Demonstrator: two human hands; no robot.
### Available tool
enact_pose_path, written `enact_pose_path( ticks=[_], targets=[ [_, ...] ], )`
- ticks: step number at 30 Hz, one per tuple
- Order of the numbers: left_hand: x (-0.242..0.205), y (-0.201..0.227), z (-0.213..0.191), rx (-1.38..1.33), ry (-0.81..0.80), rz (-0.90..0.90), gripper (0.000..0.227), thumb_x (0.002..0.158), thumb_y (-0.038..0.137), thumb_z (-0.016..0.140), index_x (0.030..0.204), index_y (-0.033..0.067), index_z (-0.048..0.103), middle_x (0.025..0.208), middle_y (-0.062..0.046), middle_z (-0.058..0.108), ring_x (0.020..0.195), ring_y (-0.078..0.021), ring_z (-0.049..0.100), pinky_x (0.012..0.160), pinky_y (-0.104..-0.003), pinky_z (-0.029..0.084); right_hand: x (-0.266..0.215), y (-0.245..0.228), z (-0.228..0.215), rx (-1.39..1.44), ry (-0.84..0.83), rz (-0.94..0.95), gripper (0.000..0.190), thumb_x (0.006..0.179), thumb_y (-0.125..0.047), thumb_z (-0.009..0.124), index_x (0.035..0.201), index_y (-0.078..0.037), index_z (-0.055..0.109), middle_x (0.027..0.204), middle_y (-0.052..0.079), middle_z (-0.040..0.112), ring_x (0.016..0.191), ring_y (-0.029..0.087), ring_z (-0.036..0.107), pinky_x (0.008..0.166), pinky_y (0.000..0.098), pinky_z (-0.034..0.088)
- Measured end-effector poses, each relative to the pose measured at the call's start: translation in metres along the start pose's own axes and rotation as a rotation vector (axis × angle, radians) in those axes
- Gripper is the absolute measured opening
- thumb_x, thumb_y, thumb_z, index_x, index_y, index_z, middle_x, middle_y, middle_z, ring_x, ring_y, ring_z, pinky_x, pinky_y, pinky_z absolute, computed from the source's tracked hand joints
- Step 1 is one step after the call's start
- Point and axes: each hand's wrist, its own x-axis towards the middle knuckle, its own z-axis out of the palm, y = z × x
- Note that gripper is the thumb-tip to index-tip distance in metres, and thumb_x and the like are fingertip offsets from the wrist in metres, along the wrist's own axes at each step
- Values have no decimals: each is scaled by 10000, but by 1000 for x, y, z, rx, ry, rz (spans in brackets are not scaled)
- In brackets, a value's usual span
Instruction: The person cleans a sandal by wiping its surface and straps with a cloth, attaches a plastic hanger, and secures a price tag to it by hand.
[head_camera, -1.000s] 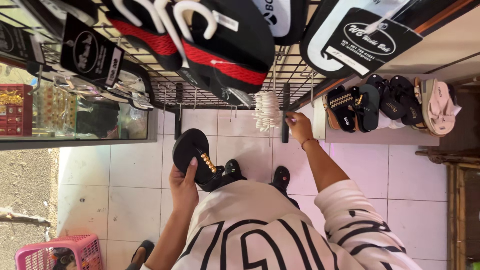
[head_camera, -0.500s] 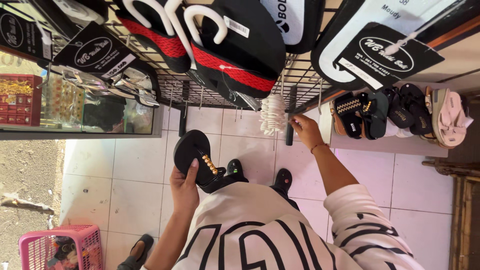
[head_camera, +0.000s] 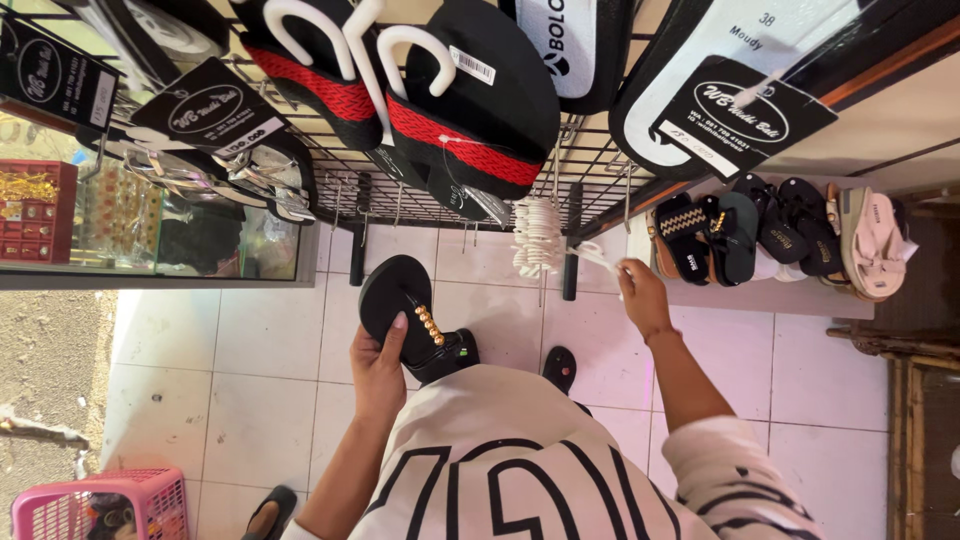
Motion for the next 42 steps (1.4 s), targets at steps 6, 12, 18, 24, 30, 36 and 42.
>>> enact_pose_path(
  ticks=[6,12,18,24,30,36,42],
  targets=[
    [6,-5,8,-11,-90,-39,221,994,147,683,1146,-14,690,981,-23,728,854,-65,646,758,-233,518,-70,-31,-19,275,275,221,145,1079,-110,542,1169,3,532,1002,88,678,853,125,660,748,262,525],
    [10,-2,29,-12,-256,-81,238,984,148,683,1150,-22,669,984,-32,736,839,-75,663,740,-248,557,-96,-152,-52,470,221,62,82,1098,-90,556,1139,-20,550,1030,69,684,879,121,659,802,255,538],
    [9,16,45,33,-463,-30,318,990,161,675,1244,-29,653,1068,-42,734,932,-82,657,818,-250,550,-85,-221,-66,451,14,-50,121,1031,-112,583,1094,-9,582,1007,63,695,858,117,708,758,245,580],
    [9,25,44,14,-584,21,357,997,156,676,1296,-31,621,1105,-54,720,977,-94,653,854,-258,550,-87,-243,-65,373,-24,-83,123,1020,-106,595,1087,-5,615,981,65,704,847,119,704,753,254,575],
    [11,31,30,38,-618,-8,366,979,153,685,1292,-19,605,1067,-44,717,940,-89,658,832,-255,558,-77,-261,-54,454,4,-134,104,1034,-94,574,1083,-3,586,1000,66,689,872,106,694,788,253,574],
    [16,38,8,109,-628,-8,314,982,167,692,1225,-26,643,992,-43,721,868,-84,654,766,-251,556,-70,-274,-40,468,132,-190,108,1063,-107,569,1114,-11,563,1025,61,678,872,91,672,800,243,549],
    [26,49,-14,140,-683,5,339,963,154,715,1241,-17,622,1028,-54,712,917,-92,650,818,-259,557,-66,-299,-36,382,181,-225,118,1046,-116,586,1093,-8,574,1000,66,694,853,92,678,774,239,552]
  ],
)
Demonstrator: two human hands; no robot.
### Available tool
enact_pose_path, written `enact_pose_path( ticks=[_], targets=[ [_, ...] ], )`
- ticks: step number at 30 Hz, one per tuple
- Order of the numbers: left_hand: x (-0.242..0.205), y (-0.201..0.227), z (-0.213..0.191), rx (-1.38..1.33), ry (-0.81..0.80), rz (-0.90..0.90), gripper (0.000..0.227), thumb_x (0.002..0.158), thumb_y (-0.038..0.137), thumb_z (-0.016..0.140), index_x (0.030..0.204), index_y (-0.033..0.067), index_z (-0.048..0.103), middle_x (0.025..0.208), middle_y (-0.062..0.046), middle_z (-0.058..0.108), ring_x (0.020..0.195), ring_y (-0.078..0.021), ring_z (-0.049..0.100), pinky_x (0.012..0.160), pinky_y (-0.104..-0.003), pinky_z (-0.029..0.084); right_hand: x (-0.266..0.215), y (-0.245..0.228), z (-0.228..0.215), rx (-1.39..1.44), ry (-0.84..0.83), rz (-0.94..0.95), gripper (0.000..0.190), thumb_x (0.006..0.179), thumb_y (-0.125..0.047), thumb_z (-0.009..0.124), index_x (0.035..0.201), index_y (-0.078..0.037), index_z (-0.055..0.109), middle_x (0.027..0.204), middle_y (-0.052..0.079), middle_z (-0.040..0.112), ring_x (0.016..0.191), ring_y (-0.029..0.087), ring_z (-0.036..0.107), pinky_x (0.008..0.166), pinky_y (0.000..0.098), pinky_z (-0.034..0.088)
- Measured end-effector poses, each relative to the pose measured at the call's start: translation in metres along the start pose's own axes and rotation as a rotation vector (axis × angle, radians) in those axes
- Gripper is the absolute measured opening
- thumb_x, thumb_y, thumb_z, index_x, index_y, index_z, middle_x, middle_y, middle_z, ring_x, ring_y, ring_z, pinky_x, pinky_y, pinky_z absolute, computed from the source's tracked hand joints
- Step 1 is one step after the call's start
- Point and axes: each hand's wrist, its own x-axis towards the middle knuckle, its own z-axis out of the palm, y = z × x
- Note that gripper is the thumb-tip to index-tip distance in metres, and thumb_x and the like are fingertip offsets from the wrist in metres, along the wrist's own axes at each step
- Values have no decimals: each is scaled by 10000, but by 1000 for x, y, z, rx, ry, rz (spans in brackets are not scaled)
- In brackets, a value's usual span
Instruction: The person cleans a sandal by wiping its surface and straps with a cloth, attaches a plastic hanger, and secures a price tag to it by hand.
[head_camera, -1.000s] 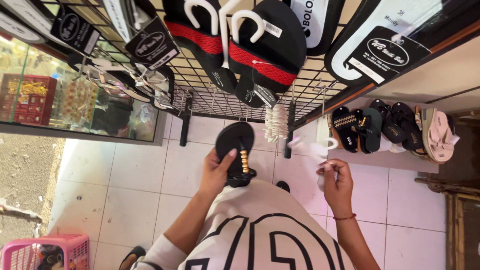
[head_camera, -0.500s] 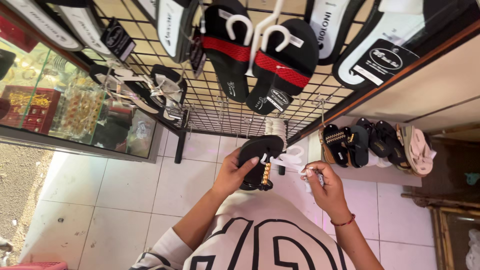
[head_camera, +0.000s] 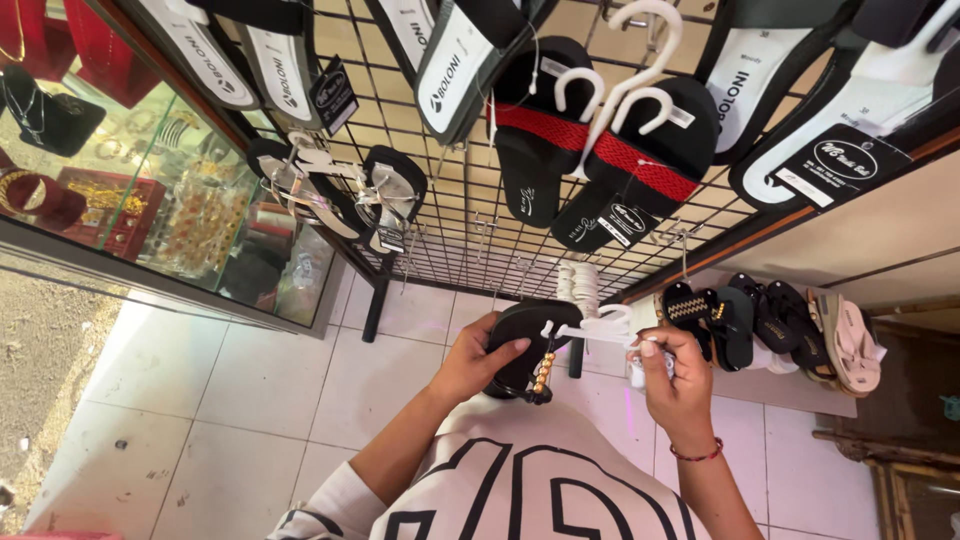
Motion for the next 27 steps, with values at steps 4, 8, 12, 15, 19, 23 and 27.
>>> enact_pose_path(
  ticks=[4,8,12,15,19,23,27],
  targets=[
    [1,18,-21,-174,-123,110,607,917,117,751,1423,-5,439,1268,-132,647,1187,-158,631,1032,-302,506,8,-18,18,6,-18,-18,119,1050,-125,591,1083,-12,582,968,66,695,837,96,670,755,239,540],
    [3,52,-46,8,-165,377,830,871,50,776,1541,19,286,1501,-134,480,1398,-196,492,1178,-332,382,31,-35,42,-23,-51,-44,118,1034,-118,598,1078,-8,598,956,59,697,827,85,679,737,234,540],
    [18,72,-65,163,-48,488,839,819,34,824,1516,16,358,1424,-145,559,1292,-212,569,1105,-339,461,62,-47,78,-25,-160,-113,100,1023,-95,608,1051,1,615,936,50,685,804,83,670,730,231,542],
    [28,75,-82,213,139,481,667,851,61,832,1423,9,491,1281,-122,665,1175,-168,640,1017,-306,534,85,-56,106,3,-181,-77,109,1028,-98,604,1060,6,606,921,37,711,810,89,665,740,237,544],
    [34,80,-105,155,381,387,401,890,84,807,1250,-3,653,1056,-64,738,940,-96,694,847,-249,575,109,-67,139,31,-232,-89,122,1038,-112,592,1085,0,597,912,35,698,817,82,675,734,234,547],
    [41,92,-122,125,426,395,335,888,86,809,1180,-7,675,985,-46,748,875,-85,697,787,-239,582,129,-69,163,-32,-235,-194,119,1059,-112,589,1097,1,598,913,43,699,802,89,650,737,243,531],
    [55,105,-129,179,442,437,316,896,101,813,1157,-18,681,997,-50,753,889,-83,692,799,-231,583,142,-63,176,12,-199,-93,124,1056,-118,582,1101,-3,594,902,35,682,770,69,647,675,233,517]
  ],
)
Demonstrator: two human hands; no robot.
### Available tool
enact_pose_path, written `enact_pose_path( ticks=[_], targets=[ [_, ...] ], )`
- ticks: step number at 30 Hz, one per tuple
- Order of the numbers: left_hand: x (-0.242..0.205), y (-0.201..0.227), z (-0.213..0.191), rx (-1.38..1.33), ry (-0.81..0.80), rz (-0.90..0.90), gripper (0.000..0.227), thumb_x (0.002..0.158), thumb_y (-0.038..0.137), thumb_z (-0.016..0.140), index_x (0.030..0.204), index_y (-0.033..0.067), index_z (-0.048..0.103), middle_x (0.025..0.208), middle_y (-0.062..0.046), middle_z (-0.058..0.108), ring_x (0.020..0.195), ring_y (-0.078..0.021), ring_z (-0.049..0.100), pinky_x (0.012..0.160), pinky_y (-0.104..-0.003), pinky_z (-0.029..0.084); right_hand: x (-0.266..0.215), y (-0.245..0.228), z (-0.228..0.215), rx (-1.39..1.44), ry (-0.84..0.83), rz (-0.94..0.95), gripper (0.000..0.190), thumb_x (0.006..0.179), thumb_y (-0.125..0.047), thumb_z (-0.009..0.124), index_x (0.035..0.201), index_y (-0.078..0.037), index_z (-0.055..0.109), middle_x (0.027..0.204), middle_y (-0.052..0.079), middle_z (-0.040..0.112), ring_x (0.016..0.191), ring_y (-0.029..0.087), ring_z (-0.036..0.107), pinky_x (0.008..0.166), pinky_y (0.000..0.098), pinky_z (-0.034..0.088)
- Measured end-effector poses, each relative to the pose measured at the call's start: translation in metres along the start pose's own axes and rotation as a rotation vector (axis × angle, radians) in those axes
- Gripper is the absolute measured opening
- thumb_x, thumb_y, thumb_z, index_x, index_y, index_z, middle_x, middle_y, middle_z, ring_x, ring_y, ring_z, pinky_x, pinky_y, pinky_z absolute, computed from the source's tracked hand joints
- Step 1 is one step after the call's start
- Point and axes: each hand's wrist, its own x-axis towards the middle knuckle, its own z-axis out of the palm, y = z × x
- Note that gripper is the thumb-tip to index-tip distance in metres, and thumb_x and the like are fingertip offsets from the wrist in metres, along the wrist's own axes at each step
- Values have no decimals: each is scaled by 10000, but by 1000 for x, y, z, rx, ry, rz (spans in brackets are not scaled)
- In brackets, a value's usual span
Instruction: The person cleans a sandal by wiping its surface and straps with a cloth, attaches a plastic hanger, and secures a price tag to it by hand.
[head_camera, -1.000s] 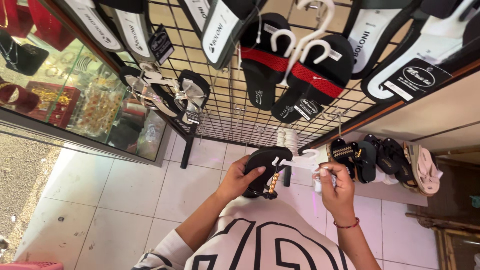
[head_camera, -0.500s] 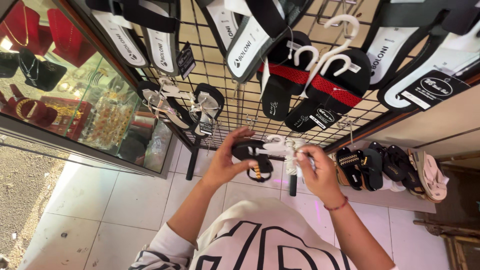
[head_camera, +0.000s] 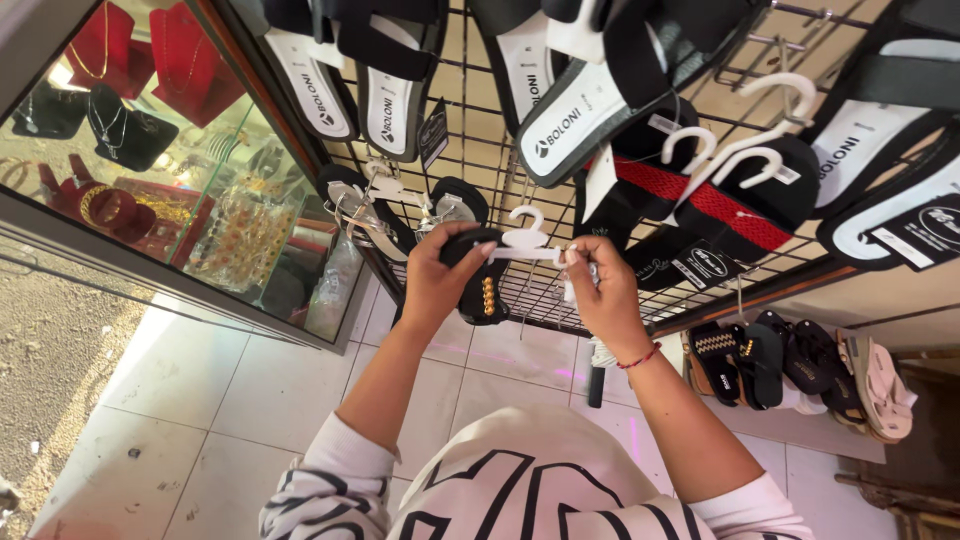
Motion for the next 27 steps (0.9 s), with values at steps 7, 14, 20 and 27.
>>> enact_pose_path(
  ticks=[7,14,20,27],
  targets=[
    [30,-13,8,120,61,49,397,895,126,801,1222,-13,624,1095,-101,738,983,-128,697,862,-259,566,13,19,20,43,107,45,110,1050,-110,593,1074,-3,582,927,26,693,766,57,618,665,219,512],
    [31,-35,9,418,154,354,418,906,91,792,1266,-49,632,1259,-203,645,1195,-320,627,1040,-362,500,25,32,26,-130,215,-35,129,1057,-129,610,1071,-1,598,885,39,711,767,71,637,696,241,519],
    [26,-37,6,394,96,309,499,943,71,754,1389,-45,564,1415,-255,580,1328,-380,572,1120,-408,458,39,27,26,-64,222,100,174,1035,-166,612,1078,1,591,864,37,695,695,79,619,615,255,509],
    [10,-39,5,435,86,380,505,963,44,732,1424,-45,546,1510,-269,519,1431,-413,498,1177,-437,410,25,40,21,-117,204,74,195,1051,-205,647,1094,-15,642,803,22,661,720,80,621,656,246,500]
  ],
)
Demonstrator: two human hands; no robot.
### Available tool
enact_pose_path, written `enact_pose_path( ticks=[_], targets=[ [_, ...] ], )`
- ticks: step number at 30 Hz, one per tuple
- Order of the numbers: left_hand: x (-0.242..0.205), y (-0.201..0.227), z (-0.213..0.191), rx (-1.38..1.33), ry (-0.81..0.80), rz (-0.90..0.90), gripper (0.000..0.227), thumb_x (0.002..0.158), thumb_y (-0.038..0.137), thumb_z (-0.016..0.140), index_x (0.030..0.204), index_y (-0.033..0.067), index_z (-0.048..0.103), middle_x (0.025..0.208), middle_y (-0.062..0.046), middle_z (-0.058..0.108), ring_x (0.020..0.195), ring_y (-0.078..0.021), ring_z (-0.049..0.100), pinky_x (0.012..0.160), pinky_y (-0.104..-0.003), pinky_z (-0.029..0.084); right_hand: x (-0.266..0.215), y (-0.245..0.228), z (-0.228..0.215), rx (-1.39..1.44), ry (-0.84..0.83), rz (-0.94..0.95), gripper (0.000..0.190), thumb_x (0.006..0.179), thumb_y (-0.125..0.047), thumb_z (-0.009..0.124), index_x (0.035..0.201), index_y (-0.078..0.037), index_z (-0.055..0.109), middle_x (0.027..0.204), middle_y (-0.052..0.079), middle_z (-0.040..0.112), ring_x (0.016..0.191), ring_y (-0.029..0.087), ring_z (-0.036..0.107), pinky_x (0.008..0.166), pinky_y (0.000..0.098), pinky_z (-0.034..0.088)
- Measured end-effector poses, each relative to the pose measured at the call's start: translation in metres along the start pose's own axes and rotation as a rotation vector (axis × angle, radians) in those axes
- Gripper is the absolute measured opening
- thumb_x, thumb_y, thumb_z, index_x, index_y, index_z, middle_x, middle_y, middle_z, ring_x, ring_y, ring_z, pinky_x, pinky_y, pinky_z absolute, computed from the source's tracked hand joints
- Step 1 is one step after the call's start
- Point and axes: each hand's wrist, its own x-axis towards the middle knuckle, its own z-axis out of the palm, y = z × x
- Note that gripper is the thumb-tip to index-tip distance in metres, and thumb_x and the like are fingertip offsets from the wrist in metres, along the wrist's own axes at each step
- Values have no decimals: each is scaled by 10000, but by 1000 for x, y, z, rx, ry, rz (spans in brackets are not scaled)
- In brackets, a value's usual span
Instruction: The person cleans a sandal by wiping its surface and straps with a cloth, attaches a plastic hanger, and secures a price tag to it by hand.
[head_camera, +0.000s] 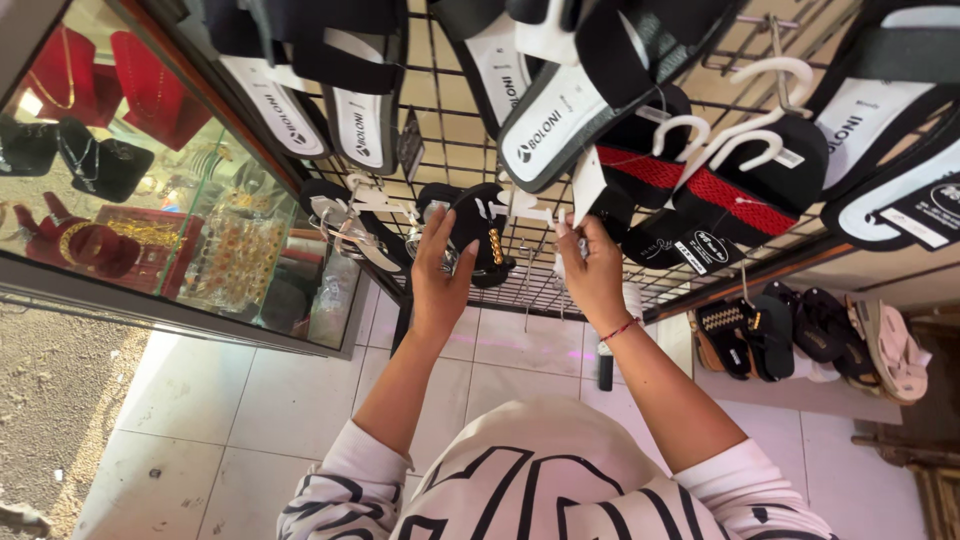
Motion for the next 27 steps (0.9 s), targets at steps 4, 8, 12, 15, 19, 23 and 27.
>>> enact_pose_path(
  ticks=[4,8,12,15,19,23,27],
  targets=[
    [-22,0,0,25,-8,-31,500,939,33,739,1405,-18,565,1466,-254,547,1380,-381,533,1133,-412,435,-35,41,-11,211,-23,88,225,1039,-235,629,1135,-31,639,884,12,642,770,67,620,705,239,507],
    [-59,-5,6,33,16,-58,426,948,-2,707,1360,-1,597,1400,-219,594,1311,-329,574,1095,-389,461,-79,86,-37,639,-31,480,242,1075,-263,616,1102,-23,635,1000,76,677,931,160,647,851,307,517],
    [-96,0,36,-96,-204,-371,232,949,43,743,1169,28,670,1174,-111,711,943,-205,675,785,-320,554,-114,97,-75,1188,-39,901,315,914,-105,561,1223,-57,600,1157,85,681,1027,208,662,866,345,538],
    [-112,16,72,-344,-726,-563,340,918,130,733,1220,10,633,964,-89,730,854,-119,716,743,-270,577,-133,90,-92,1103,-60,838,518,802,82,489,1292,-68,564,1269,89,628,1122,203,649,957,355,539],
    [-132,46,124,-404,-1047,-781,402,922,174,745,1245,24,561,981,-75,732,873,-79,682,758,-245,545,-156,79,-111,960,-60,728,563,804,99,482,1332,-91,533,1394,57,602,1176,149,616,958,313,495],
    [-152,60,156,-541,-1090,-882,312,917,152,741,1163,-14,645,937,-59,728,791,-84,650,685,-242,518,-189,92,-138,561,-10,544,436,940,-19,579,1373,-50,537,1392,97,587,1253,163,582,1021,288,479],
    [-173,73,195,-446,-1113,-870,259,935,150,725,1136,-2,663,826,-55,716,673,-88,591,589,-251,465,-211,124,-170,520,251,833,428,1013,-241,662,1367,-12,590,1291,146,661,1109,214,613,892,331,511]
  ],
)
